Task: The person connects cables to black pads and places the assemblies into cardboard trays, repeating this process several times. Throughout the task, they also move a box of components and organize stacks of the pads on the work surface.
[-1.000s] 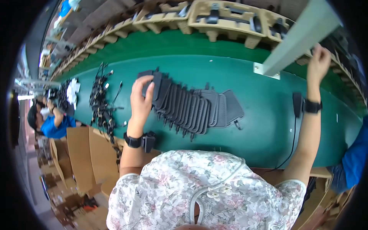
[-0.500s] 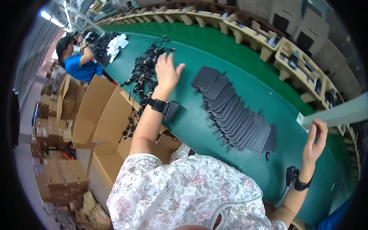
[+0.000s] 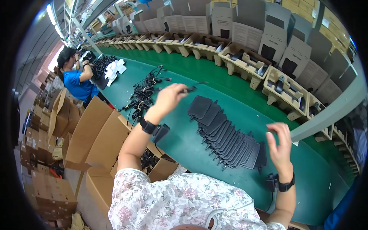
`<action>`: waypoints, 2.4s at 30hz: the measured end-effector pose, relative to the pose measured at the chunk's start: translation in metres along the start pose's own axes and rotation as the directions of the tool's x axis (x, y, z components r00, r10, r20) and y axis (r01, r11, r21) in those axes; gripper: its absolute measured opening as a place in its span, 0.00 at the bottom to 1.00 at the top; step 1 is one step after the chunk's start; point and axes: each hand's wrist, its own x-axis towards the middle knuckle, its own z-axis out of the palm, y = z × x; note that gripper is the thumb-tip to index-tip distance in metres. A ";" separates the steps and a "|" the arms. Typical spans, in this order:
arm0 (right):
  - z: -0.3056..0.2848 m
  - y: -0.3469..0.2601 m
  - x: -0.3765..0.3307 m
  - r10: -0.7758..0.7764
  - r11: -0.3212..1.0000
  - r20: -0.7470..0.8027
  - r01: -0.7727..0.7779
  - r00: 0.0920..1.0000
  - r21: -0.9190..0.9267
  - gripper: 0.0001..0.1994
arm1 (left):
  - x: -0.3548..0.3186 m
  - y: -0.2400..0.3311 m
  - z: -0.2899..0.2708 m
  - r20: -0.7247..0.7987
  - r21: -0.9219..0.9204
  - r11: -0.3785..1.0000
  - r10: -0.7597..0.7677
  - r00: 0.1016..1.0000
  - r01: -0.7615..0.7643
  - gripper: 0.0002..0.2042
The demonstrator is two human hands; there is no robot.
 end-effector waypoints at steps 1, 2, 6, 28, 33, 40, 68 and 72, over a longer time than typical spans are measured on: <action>0.006 -0.015 0.014 -0.182 0.978 -0.010 0.180 0.983 -0.101 0.10 | 0.004 0.028 -0.007 0.012 -0.109 0.988 0.114 0.993 -0.112 0.09; 0.013 -0.030 0.025 -0.215 0.972 0.005 0.214 0.977 -0.101 0.13 | 0.008 0.053 -0.010 0.056 -0.189 0.963 0.208 0.977 -0.194 0.11; 0.037 -0.054 0.045 -0.243 0.949 0.217 0.277 0.945 -0.147 0.18 | 0.017 0.124 -0.007 -0.119 -0.555 0.707 0.455 0.882 -0.439 0.17; 0.011 -0.062 -0.022 0.056 0.862 0.254 0.081 0.966 -0.501 0.22 | 0.019 0.185 0.071 0.611 -0.737 0.279 0.665 0.429 0.616 0.13; -0.013 -0.057 -0.035 0.304 0.851 0.266 -0.135 0.915 -0.507 0.23 | 0.016 0.182 0.064 0.539 -0.774 0.128 0.647 0.539 0.620 0.14; -0.076 0.013 -0.012 0.402 0.681 -0.372 -0.545 0.837 -0.489 0.14 | -0.004 0.119 0.062 0.436 -0.891 0.258 0.260 0.862 0.373 0.14; -0.074 0.188 0.075 0.424 0.333 -0.152 -0.310 0.893 -0.891 0.15 | -0.080 0.088 0.020 0.115 -0.735 0.656 -0.125 0.985 0.169 0.10; -0.065 0.215 0.071 0.419 0.359 -0.300 -0.460 0.857 -0.812 0.15 | -0.080 0.087 0.002 0.117 -0.743 0.628 -0.217 0.969 0.230 0.09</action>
